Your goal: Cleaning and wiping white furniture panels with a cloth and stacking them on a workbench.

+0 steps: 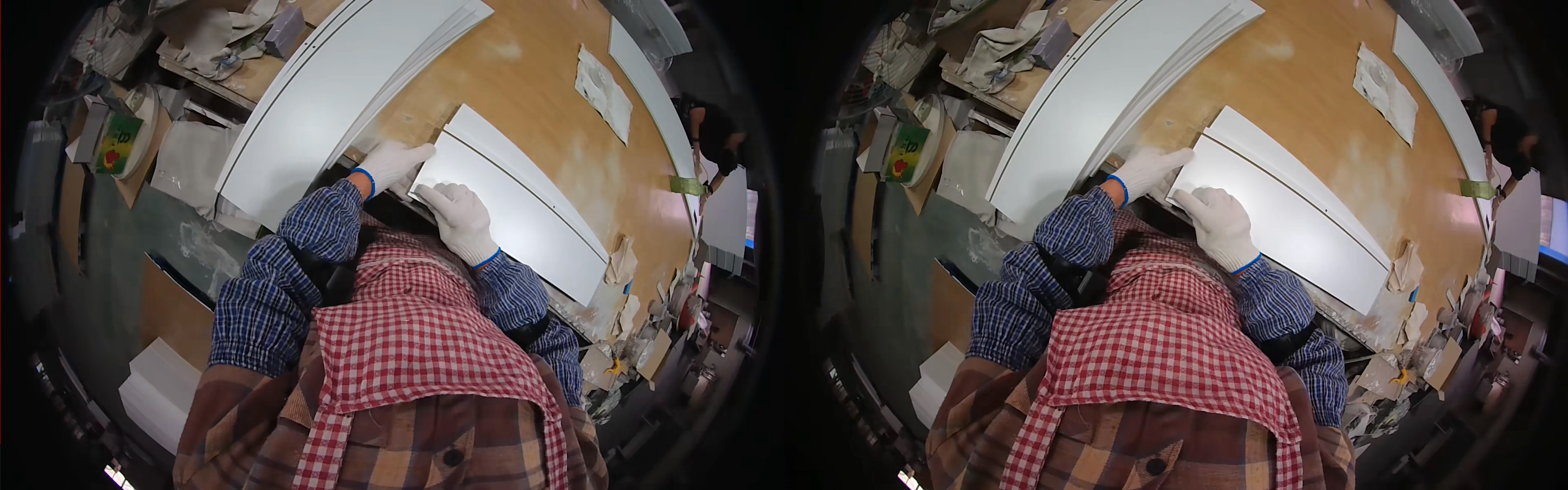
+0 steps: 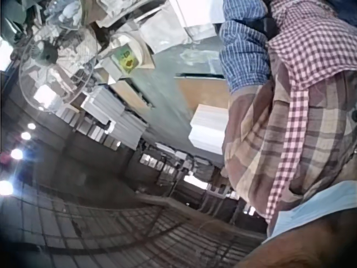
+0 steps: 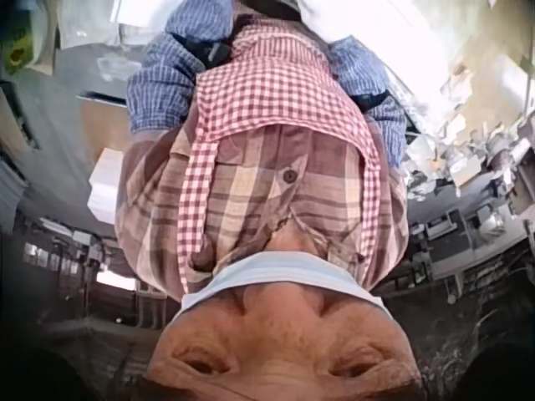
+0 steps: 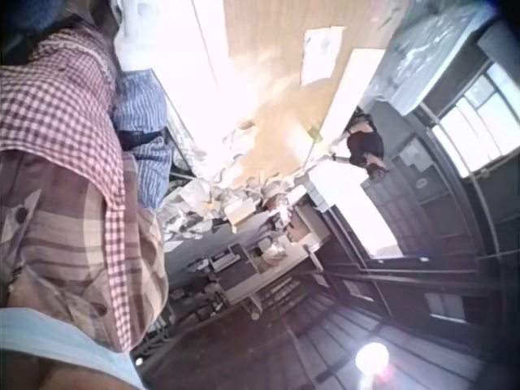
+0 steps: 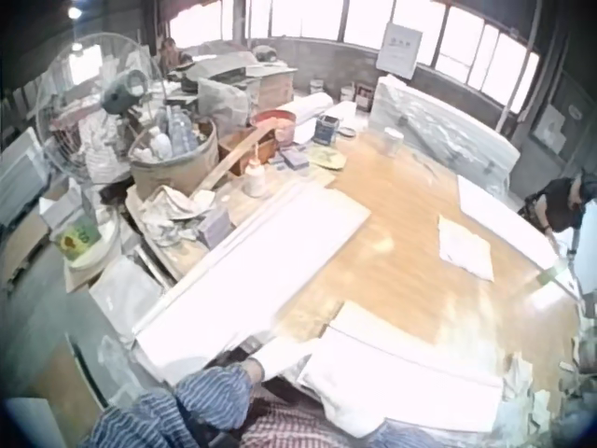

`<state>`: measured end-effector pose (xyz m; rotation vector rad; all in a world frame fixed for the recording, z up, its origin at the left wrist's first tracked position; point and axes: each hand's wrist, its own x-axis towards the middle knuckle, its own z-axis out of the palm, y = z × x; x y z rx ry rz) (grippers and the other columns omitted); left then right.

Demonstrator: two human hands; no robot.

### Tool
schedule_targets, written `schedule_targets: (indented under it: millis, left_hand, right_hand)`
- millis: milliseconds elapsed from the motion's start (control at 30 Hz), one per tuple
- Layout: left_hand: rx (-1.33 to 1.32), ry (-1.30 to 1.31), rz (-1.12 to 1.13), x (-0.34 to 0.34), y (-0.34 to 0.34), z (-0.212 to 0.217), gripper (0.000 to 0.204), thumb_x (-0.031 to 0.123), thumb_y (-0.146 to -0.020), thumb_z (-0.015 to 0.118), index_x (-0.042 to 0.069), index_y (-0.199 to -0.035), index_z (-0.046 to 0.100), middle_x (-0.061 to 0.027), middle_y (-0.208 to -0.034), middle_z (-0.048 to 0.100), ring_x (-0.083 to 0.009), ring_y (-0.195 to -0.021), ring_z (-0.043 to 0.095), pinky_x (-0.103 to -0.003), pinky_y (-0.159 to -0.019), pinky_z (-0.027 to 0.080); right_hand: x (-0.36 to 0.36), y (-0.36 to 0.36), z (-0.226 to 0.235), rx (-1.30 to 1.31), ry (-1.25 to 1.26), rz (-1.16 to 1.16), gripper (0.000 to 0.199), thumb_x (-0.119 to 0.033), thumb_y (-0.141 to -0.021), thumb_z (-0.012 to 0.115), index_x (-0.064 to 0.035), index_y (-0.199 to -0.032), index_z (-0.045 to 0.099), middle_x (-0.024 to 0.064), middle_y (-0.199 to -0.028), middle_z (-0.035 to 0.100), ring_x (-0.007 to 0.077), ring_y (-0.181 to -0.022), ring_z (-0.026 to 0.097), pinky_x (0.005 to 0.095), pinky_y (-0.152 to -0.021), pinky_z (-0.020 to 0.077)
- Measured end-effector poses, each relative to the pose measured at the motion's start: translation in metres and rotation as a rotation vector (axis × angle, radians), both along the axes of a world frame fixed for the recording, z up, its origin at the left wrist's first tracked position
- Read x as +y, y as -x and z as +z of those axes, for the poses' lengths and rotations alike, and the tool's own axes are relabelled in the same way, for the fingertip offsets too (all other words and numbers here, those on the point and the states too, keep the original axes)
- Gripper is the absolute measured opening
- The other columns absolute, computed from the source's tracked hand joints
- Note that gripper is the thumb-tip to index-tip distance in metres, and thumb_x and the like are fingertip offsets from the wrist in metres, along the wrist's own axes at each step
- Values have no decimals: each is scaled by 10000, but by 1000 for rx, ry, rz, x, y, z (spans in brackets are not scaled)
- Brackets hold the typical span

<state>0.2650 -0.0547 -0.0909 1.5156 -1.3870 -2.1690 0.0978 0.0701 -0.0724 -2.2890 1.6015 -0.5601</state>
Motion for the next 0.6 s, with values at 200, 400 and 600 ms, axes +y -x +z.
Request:
schedule_targets:
  millis: [200,400,600]
  left_hand:
    - [-25,60,-56,-3,1,-12,686,543,-916,673,-133,-1032,652,-198,-833,681,-265,-690,697,-376,-573,600]
    - [-13,67,-10,1,5,-16,654,543,-917,675,-108,-983,670,-174,-786,681,-242,-653,683,-351,-545,569]
    - [-7,32,-17,0,5,1,642,545,-910,678,-94,-980,682,-158,-782,684,-224,-638,666,-327,-547,540]
  right_hand:
    - [-4,10,1,32,-93,139,325,-66,-857,613,-177,-1159,661,88,-863,618,329,-839,620,448,-715,512]
    - [1,5,-1,-84,-56,-104,342,-56,-845,643,-197,-1156,676,85,-862,622,321,-830,620,440,-711,511]
    - [-1,13,3,-47,-191,100,321,-65,-863,648,-199,-1153,681,82,-864,618,314,-855,624,437,-727,515]
